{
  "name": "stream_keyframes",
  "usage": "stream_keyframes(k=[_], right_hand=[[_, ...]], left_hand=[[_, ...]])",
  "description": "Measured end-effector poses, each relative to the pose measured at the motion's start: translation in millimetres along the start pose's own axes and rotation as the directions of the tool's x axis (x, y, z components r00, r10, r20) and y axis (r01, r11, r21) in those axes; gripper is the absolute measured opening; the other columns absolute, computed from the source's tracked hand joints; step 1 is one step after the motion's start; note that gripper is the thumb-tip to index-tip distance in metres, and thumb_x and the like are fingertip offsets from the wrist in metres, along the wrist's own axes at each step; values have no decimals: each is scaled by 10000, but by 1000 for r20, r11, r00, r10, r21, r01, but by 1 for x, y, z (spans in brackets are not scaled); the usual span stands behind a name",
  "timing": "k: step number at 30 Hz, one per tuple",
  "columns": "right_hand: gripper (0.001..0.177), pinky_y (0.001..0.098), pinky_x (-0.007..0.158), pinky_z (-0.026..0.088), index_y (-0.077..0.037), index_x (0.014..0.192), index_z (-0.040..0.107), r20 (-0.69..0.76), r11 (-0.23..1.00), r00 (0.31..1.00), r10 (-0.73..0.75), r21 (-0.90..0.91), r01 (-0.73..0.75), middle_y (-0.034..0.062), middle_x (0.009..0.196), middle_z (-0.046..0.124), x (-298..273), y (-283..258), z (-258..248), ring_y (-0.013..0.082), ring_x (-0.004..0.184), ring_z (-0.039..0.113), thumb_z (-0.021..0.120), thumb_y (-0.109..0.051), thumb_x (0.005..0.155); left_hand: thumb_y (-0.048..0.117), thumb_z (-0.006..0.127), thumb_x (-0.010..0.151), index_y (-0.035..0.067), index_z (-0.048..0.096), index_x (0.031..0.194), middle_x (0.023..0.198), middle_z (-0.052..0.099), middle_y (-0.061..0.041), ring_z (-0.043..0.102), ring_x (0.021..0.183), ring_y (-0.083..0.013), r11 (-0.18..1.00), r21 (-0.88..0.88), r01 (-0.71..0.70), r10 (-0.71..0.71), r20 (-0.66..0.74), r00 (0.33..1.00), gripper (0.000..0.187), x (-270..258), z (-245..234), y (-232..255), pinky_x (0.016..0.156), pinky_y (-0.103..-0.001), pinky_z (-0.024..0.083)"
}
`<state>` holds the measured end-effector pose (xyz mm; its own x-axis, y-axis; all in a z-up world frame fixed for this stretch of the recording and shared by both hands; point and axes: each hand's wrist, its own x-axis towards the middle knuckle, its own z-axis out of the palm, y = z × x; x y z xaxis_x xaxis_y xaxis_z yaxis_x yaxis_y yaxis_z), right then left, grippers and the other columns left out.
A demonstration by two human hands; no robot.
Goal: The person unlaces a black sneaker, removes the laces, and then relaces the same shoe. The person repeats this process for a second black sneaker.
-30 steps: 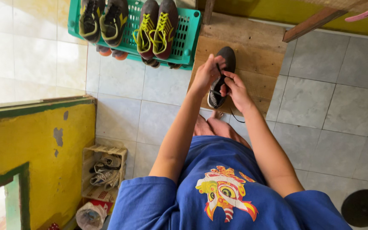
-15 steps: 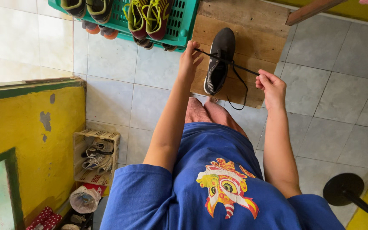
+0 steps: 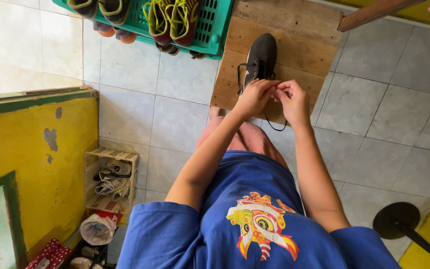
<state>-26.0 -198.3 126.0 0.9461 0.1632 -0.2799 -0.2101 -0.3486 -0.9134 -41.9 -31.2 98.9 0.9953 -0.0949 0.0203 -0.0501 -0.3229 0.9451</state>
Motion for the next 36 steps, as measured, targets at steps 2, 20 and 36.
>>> stream_keyframes(k=[2,20,36], right_hand=[[93,275,714,564,47,1038,671,-22,999,1000,-18,-51,16,89,870,720,6,9,5,131,771,673,702,-37,1011],[219,341,731,577,-10,1089,712,-184,946,983,-6,-318,-54,97,902,751,82,134,54,177,793,718,762,-148,927],[244,278,692,598,-9,1185,690,-29,904,916,401,177,-390,41,1026,732,88,146,38,110,867,688,631,-158,1002]], left_hand=[[167,655,995,62,738,1150,1025,715,-145,704,966,-321,989,-101,110,-110,5,994,204,0,4,-13,858,-381,557],[261,711,880,143,753,934,952,751,-78,719,848,-315,906,157,394,-318,-365,875,137,23,23,-70,709,-420,554],[287,681,927,135,743,959,969,743,-70,717,823,-309,903,188,386,-293,-389,874,167,34,50,-82,699,-416,553]])
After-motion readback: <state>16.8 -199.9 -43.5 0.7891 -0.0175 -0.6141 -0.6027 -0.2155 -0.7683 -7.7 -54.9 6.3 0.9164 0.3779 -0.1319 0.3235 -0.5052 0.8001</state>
